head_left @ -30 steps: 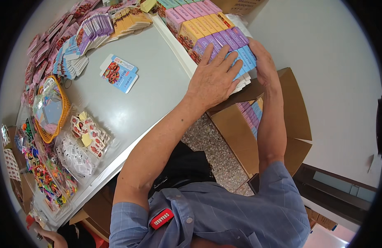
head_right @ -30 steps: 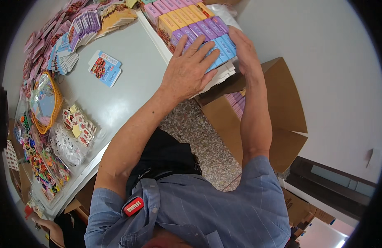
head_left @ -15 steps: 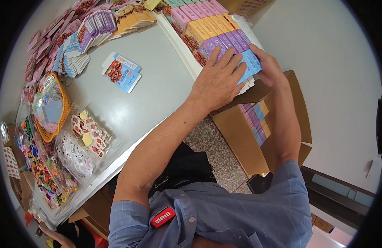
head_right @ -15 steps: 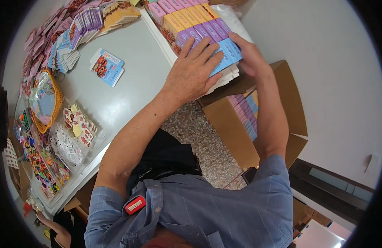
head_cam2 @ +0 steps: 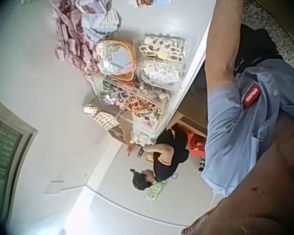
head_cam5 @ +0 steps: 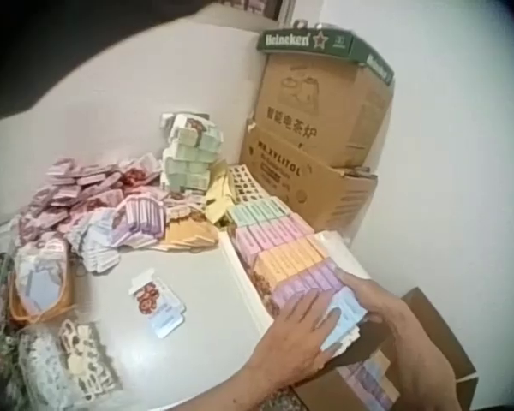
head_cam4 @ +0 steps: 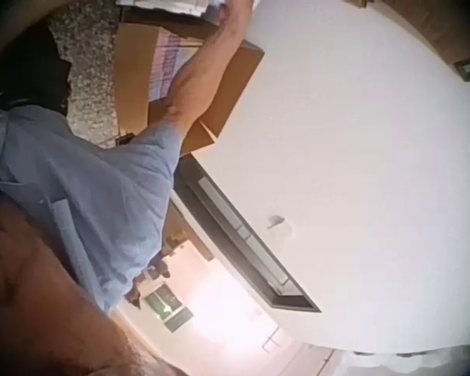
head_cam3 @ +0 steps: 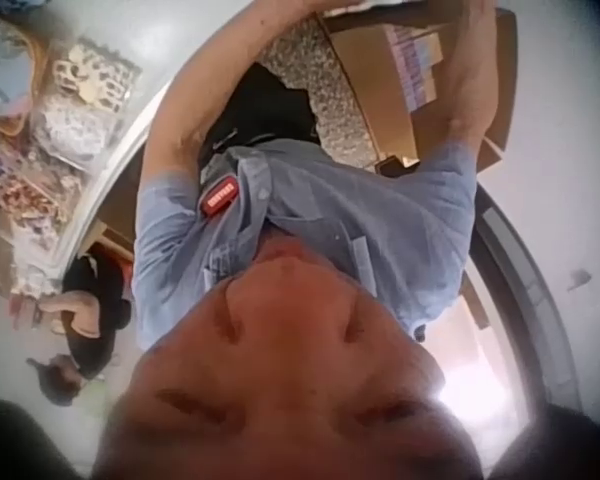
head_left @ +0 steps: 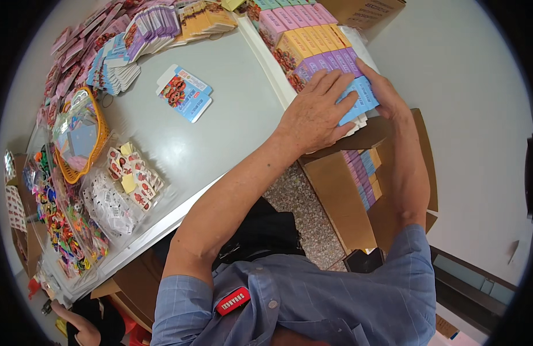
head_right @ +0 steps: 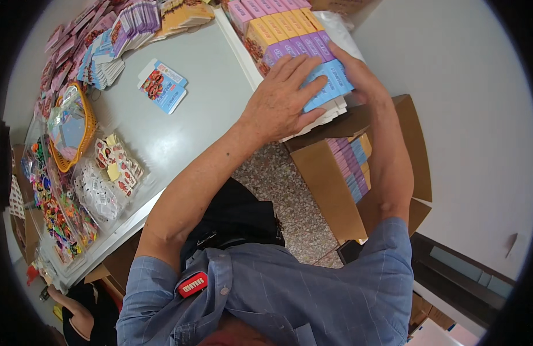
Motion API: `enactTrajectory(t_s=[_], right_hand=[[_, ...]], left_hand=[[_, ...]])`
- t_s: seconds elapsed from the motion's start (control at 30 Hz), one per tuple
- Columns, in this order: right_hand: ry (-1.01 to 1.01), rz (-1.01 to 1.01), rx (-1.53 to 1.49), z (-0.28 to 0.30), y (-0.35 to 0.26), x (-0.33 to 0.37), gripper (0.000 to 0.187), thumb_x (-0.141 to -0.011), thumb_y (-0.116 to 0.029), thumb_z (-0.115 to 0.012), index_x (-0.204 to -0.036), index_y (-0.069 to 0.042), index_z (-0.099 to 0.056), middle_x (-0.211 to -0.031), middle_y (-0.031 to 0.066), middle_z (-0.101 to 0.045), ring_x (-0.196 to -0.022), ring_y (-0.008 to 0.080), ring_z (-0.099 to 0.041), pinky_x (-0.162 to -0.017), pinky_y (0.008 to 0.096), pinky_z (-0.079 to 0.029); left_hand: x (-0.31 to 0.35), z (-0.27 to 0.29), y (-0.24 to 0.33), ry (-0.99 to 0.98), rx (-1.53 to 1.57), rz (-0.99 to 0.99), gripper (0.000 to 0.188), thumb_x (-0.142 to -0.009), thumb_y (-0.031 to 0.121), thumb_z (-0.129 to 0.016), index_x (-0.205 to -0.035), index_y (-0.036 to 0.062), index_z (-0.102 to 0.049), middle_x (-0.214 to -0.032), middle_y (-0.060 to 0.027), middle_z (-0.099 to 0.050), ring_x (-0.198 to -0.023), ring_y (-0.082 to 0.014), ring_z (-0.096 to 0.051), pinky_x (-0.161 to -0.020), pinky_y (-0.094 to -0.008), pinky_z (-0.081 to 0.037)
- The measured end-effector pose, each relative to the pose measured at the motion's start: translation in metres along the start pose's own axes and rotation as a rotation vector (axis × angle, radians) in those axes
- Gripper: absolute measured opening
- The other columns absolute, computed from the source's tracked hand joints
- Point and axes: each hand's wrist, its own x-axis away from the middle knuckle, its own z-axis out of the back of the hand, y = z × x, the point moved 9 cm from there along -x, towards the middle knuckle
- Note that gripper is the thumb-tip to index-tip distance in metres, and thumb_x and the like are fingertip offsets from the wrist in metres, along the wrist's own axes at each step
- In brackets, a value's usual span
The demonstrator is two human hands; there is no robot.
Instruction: Organizing and packaging small colorful products into bags and boxes at a workstation.
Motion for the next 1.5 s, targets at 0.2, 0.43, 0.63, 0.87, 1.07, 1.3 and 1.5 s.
enactTrajectory(t_s=[0.2,0.43,0.63,0.87,1.07,1.3,1.5], right_hand=[[0.048,0.186,-0.006,0.036,-0.028,-0.032,0.07,-0.103,-0.055,-0.047,-0.148,-0.001,-0.045,-0.138,0.0149,-0.057,-0.121,0.0222,-0.059,-0.101,0.0365,-0.05],[0.099,0.299,0.366,-0.003,-0.09,-0.087,0.073,-0.102,-0.061,-0.043,-0.148,-0.004,-0.047,-0.141,0.0166,-0.056,-0.128,0.0231,-0.053,-0.104,0.0379,-0.045],[-0.016,0.175,0.46,-0.028,-0.081,-0.133,0.066,-0.103,-0.056,-0.044,-0.139,-0.003,-0.057,-0.131,0.0132,-0.062,-0.117,0.0187,-0.06,-0.097,0.0314,-0.049],[-0.028,0.331,0.501,-0.02,-0.087,-0.136,0.064,-0.104,-0.054,-0.045,-0.138,-0.001,-0.056,-0.127,0.0112,-0.065,-0.106,0.0167,-0.065,-0.095,0.0302,-0.051],[-0.314,0.102,0.031,-0.036,-0.072,-0.1,0.073,-0.102,-0.062,-0.044,-0.14,-0.001,-0.055,-0.131,0.0087,-0.064,-0.11,0.0162,-0.065,-0.096,0.0294,-0.052],[-0.082,0.061,0.048,-0.02,-0.043,-0.073,0.074,-0.101,-0.063,-0.047,-0.139,0.0,-0.055,-0.124,0.0119,-0.068,-0.104,0.0146,-0.068,-0.089,0.0287,-0.057],[-0.271,0.059,-0.134,-0.043,-0.04,-0.06,0.064,-0.103,-0.051,-0.052,-0.142,-0.001,-0.051,-0.125,0.0137,-0.067,-0.104,0.0173,-0.07,-0.088,0.0313,-0.059]], left_hand=[[0.005,0.036,-0.024,0.249,0.034,0.069,0.075,-0.09,0.052,-0.067,-0.138,-0.003,-0.05,-0.145,-0.0231,-0.046,-0.142,-0.041,-0.037,-0.119,-0.0526,-0.027],[-0.011,0.056,-0.104,0.221,-0.275,0.282,0.086,-0.095,0.063,-0.053,-0.141,-0.0087,-0.044,-0.15,-0.0262,-0.043,-0.145,-0.0411,-0.034,-0.12,-0.0502,-0.025],[-0.019,0.042,-0.114,0.158,-0.275,0.253,0.083,-0.097,0.063,-0.05,-0.141,-0.0078,-0.046,-0.149,-0.0254,-0.044,-0.144,-0.0402,-0.035,-0.121,-0.0486,-0.027],[-0.02,0.042,-0.12,0.19,-0.161,0.255,0.079,-0.097,0.056,-0.055,-0.141,-0.0088,-0.045,-0.151,-0.0269,-0.041,-0.144,-0.0425,-0.035,-0.121,-0.0482,-0.027],[0.027,0.064,-0.127,0.59,0.176,0.569,0.073,-0.097,0.044,-0.062,-0.14,-0.0122,-0.042,-0.147,-0.0318,-0.043,-0.139,-0.0484,-0.037,-0.116,-0.0493,-0.032],[0.054,0.002,-0.106,0.325,0.686,0.947,0.085,-0.098,0.048,-0.058,-0.147,-0.0139,-0.028,-0.15,-0.0379,-0.034,-0.141,-0.0507,-0.032,-0.119,-0.0506,-0.026],[0.048,-0.007,-0.1,0.385,0.691,0.915,0.108,-0.096,0.063,-0.052,-0.152,-0.0178,-0.008,-0.158,-0.0425,-0.012,-0.151,-0.0521,-0.008,-0.124,-0.0492,-0.012]])
